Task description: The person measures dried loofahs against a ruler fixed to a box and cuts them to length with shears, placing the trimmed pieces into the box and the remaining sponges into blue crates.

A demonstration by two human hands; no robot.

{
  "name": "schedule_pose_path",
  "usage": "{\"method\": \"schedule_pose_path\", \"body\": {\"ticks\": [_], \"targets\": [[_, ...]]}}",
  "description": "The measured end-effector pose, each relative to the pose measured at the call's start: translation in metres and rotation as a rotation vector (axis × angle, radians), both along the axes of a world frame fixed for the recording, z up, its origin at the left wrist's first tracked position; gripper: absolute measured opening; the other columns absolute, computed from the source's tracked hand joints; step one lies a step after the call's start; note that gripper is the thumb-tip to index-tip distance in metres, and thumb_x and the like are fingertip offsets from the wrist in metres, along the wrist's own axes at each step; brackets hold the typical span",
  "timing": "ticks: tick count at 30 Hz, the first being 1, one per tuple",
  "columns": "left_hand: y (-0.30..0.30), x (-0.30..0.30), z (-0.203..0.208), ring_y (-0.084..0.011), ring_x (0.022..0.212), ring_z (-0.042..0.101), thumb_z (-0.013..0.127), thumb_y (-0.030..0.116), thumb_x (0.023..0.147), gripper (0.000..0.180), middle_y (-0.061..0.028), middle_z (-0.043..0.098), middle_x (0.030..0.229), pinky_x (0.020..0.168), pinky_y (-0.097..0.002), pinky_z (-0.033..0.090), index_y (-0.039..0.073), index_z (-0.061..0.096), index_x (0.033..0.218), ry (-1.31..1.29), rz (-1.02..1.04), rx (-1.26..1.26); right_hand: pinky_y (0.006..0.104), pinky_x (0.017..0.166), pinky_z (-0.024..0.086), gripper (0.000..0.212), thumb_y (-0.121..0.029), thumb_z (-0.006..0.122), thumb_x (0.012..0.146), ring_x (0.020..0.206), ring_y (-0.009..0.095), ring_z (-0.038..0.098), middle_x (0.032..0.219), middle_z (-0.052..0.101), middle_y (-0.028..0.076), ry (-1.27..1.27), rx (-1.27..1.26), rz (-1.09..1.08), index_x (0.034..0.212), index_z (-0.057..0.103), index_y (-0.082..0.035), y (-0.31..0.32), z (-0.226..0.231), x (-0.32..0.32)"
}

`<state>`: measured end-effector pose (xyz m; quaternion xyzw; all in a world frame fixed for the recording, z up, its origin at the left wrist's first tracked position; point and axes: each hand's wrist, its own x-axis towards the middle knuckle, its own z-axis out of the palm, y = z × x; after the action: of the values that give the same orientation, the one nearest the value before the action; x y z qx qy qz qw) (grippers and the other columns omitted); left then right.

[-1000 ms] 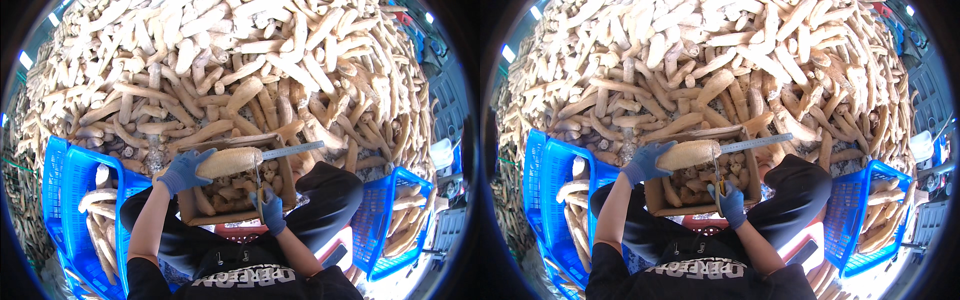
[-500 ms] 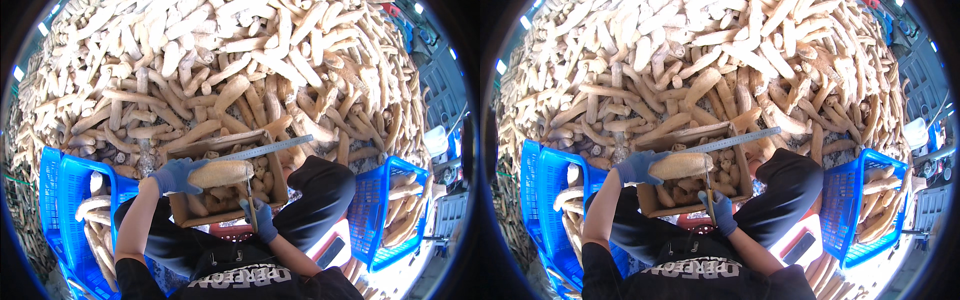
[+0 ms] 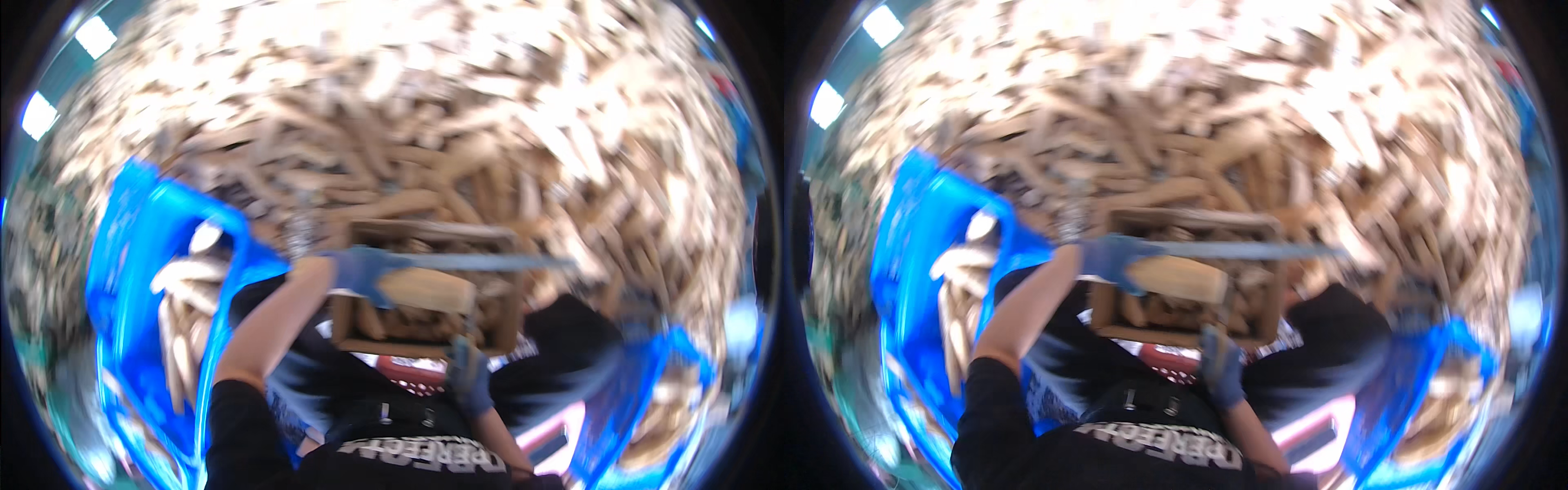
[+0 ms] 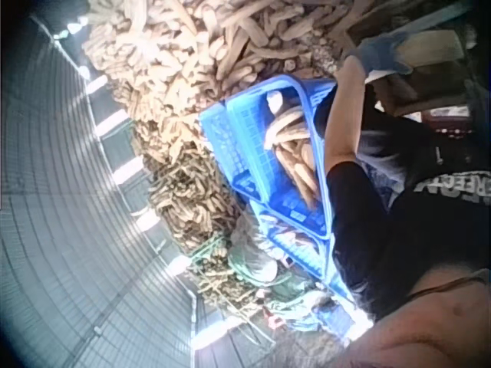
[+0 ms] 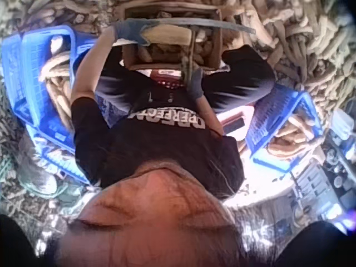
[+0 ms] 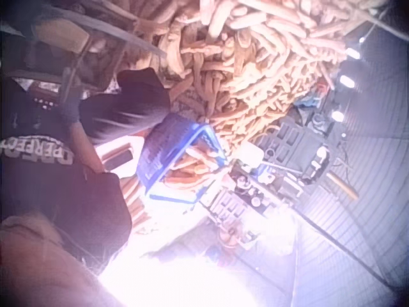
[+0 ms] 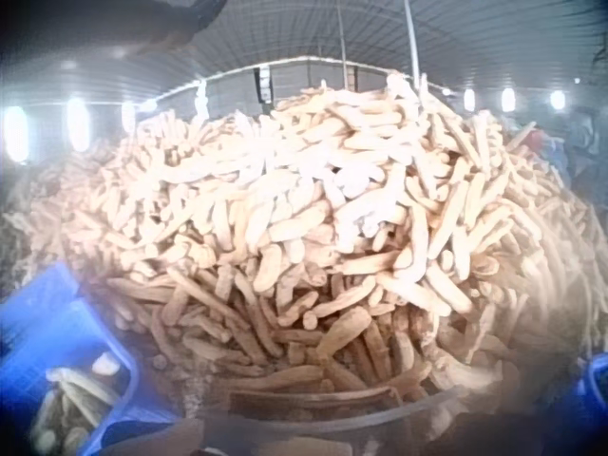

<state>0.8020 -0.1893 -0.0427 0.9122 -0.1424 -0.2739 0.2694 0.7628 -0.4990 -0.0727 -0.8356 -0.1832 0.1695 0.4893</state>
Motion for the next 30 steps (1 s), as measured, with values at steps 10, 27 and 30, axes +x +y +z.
{"method": "schedule_pose_path", "body": {"ticks": [10, 27, 30], "targets": [[0.095, -0.100, 0.082, -0.0303, 0.083, 0.058, 0.067, 0.022, 0.069, 0.049, -0.0117, 0.059, 0.086, 0.070, -0.0396, 0.047, 0.012, 0.055, 0.115, -0.896, 0.890, 0.766, 0.0194, 0.041, 0.036, 0.031, -0.034, 0.042, 0.097, 0.045, 0.007, 0.045, 0.056, 0.044, -0.001, 0.361, 0.365, -0.215, 0.086, 0.053, -0.006, -0.021, 0.001, 0.020], [0.103, -0.079, 0.044, -0.0246, 0.116, 0.048, 0.057, 0.007, 0.085, 0.041, -0.0125, 0.052, 0.124, 0.101, -0.0350, 0.037, 0.000, 0.049, 0.124, -0.901, 1.099, 0.009, 0.0358, 0.086, 0.050, 0.067, -0.064, 0.057, 0.074, 0.104, 0.024, 0.061, 0.115, 0.062, 0.012, -0.257, -1.526, 0.237, 0.112, 0.063, -0.009, -0.027, -0.024, 0.409], [0.069, -0.006, 0.046, -0.0298, 0.120, 0.047, 0.060, 0.025, 0.085, 0.042, -0.0156, 0.051, 0.126, 0.102, -0.0384, 0.034, 0.004, 0.053, 0.121, -0.879, 0.745, 0.083, 0.0371, 0.082, 0.052, 0.054, -0.053, 0.056, 0.077, 0.105, 0.022, 0.061, 0.116, 0.063, 0.008, -0.057, -1.598, 0.169, 0.113, 0.064, -0.013, 0.018, -0.055, 0.417]]}}
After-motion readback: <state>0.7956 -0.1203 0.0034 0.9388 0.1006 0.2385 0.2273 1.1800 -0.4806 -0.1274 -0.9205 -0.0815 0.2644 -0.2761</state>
